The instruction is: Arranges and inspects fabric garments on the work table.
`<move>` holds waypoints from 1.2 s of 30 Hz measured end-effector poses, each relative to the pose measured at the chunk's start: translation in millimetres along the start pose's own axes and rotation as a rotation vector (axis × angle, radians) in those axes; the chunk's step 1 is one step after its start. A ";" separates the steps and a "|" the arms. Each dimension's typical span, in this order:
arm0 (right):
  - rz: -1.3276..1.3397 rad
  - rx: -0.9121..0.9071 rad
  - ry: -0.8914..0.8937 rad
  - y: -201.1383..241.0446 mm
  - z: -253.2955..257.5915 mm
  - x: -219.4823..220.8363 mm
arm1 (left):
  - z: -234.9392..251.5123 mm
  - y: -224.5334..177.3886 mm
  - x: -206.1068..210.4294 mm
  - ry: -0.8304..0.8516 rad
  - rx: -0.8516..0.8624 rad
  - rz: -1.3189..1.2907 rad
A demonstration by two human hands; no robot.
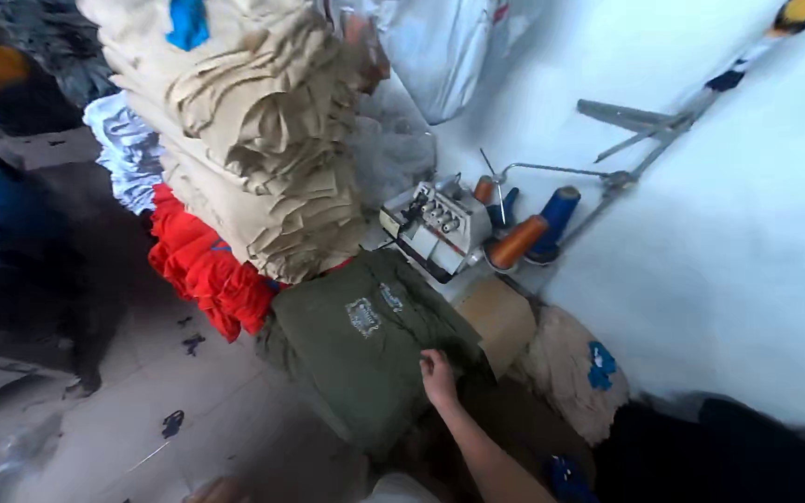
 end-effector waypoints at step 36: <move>0.200 -0.380 0.364 87.9 -54.4 20.4 | 159.2 -57.7 131.0 -0.178 -0.433 -1.179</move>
Point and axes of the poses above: each hand's wrist, its own z-axis towards the middle knuckle, its own x-axis out of the palm, y = z × x, the point moved 7 cm from there along z, towards the middle knuckle, and after that the axes turned 5 degrees about -z, right-handed, at the moved point
